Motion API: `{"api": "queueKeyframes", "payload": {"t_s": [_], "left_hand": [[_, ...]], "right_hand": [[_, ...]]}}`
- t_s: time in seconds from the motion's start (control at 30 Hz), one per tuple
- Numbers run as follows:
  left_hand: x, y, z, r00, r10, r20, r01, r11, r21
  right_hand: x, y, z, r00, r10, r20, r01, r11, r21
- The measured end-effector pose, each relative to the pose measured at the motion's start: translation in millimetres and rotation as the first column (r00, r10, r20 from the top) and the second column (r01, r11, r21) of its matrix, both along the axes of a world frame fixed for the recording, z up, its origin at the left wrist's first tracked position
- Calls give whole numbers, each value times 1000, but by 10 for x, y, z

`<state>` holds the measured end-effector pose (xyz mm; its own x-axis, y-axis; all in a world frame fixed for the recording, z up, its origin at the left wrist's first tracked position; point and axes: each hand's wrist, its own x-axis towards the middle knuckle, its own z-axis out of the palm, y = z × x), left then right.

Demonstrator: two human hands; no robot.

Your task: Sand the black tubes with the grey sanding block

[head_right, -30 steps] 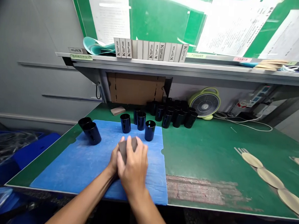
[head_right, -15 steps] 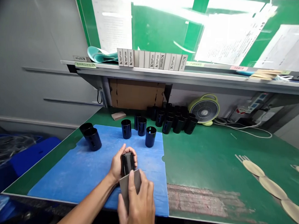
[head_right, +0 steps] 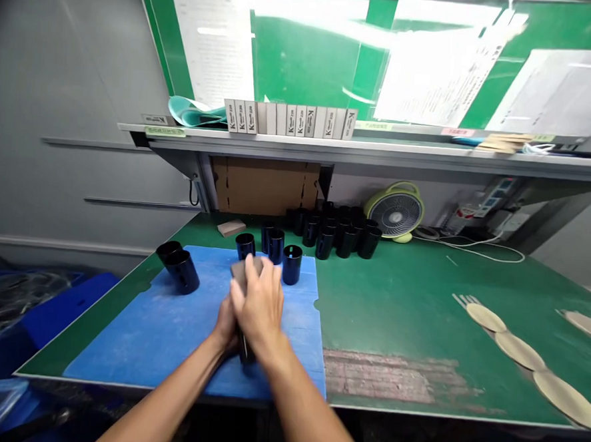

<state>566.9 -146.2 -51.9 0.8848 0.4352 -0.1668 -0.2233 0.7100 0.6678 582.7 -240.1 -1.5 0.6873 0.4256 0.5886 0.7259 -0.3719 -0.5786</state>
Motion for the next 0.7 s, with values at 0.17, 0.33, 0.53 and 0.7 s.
{"api": "queueKeyframes", "payload": {"t_s": [0.17, 0.33, 0.53, 0.7], "left_hand": [[-33, 3, 11, 984, -176, -24, 177, 980, 92], [-33, 10, 1, 983, -178, -31, 181, 973, 141], [13, 67, -11, 995, -100, 8, 98, 989, 110], [78, 188, 4, 999, -38, 16, 37, 997, 75]], "right_hand": [[581, -254, 266, 988, -8, -154, 51, 960, 274], [16, -878, -248, 954, -75, -290, 156, 951, 268], [-696, -585, -629, 995, -88, 38, 90, 994, -63], [-527, -397, -590, 997, -31, 76, 38, 995, -95]]}}
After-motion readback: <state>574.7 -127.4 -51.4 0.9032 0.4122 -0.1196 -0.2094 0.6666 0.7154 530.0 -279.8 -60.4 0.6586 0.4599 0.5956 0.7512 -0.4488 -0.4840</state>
